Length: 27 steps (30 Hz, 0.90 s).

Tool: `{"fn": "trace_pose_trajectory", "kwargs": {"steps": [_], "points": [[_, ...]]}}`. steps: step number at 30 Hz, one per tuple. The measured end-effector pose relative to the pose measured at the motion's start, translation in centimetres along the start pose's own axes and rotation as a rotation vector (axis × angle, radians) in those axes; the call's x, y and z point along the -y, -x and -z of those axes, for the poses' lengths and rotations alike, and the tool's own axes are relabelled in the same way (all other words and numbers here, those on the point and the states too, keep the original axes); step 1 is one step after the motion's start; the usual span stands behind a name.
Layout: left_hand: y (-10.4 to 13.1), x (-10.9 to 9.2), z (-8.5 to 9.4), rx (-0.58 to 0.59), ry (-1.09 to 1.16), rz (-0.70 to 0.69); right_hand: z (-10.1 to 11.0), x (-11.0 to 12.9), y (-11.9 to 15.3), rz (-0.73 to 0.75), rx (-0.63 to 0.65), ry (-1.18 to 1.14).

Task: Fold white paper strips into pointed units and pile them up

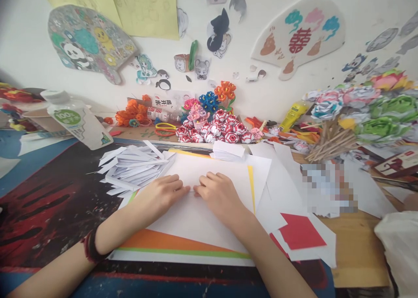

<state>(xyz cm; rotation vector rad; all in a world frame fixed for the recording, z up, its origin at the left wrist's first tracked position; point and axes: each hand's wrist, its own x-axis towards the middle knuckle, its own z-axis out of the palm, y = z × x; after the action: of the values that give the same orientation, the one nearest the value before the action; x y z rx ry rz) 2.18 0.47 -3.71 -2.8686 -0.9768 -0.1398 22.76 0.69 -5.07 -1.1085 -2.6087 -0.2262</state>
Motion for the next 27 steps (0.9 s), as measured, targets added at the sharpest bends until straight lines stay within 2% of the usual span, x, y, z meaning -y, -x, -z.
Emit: {"fn": "trace_pose_trajectory", "kwargs": {"steps": [8, 13, 20, 24, 27], "points": [[0.2, 0.3, -0.3, -0.013, 0.050, 0.040, 0.4, 0.4, 0.1, -0.109, 0.099, -0.003], [0.4, 0.3, 0.2, 0.025, 0.015, 0.053, 1.2, 0.1, 0.4, -0.254, 0.181, -0.088], [0.5, 0.1, 1.3, 0.066, -0.037, 0.117, 1.9, -0.9, 0.7, -0.498, 0.196, -0.245], [0.0, -0.1, 0.6, 0.026, -0.038, 0.176, 2.1, -1.0, 0.6, -0.538, 0.209, -0.349], [-0.4, -0.2, -0.1, -0.014, 0.002, 0.215, 2.1, -0.7, 0.4, -0.502, 0.168, -0.398]]}}
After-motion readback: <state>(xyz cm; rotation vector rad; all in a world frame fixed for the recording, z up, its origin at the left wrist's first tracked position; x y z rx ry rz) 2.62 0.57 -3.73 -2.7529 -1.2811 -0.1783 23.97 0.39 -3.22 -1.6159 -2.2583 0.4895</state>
